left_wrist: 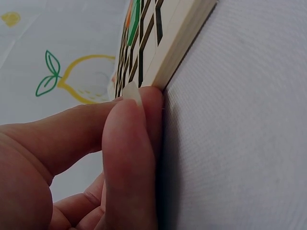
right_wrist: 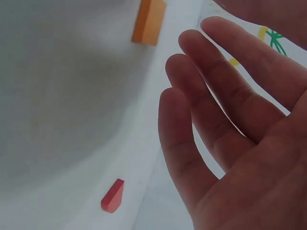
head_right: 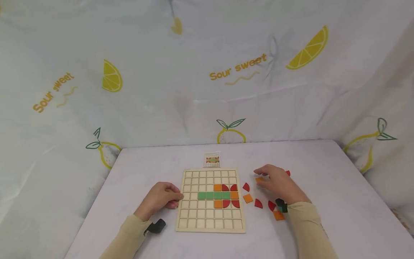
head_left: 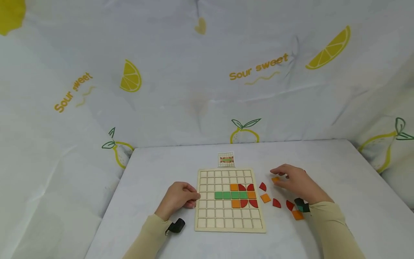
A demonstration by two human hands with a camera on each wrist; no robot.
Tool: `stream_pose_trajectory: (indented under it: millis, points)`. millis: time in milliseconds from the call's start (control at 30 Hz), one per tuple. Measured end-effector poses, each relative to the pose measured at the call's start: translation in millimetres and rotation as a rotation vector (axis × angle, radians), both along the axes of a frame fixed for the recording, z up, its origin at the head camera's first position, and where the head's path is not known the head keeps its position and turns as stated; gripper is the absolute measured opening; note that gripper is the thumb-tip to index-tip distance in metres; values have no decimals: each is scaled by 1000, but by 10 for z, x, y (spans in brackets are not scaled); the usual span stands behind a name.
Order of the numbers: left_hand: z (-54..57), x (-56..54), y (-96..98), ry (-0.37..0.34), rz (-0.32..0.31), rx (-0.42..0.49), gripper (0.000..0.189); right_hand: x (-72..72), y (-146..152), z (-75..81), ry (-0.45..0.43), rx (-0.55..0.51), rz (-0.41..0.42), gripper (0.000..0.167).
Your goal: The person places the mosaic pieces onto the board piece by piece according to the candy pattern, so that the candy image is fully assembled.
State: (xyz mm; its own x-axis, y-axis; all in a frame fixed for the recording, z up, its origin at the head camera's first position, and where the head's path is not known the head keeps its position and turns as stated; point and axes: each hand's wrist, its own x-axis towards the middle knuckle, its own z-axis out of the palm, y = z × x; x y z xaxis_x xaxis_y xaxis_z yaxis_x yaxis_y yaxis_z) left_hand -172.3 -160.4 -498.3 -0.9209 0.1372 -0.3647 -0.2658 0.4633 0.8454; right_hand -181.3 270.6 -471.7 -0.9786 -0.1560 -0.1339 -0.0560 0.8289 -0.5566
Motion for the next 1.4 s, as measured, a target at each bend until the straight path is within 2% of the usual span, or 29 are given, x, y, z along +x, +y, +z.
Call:
stream_pose_trajectory:
  millis: [367, 800, 1100, 1400]
  points:
    - [-7, 21, -2, -11, -7, 8, 25, 9, 164, -91, 30, -5, 13, 37]
    - [37, 21, -28, 9, -3, 1, 24, -34, 123, -67, 49, -7, 54, 33]
    - [16, 17, -10, 5, -1, 11, 26, -76, 127, -145, 24, 38, 23, 26]
    - [45, 31, -6, 5, -4, 14, 22, -53, 136, -91, -8, 22, -13, 24]
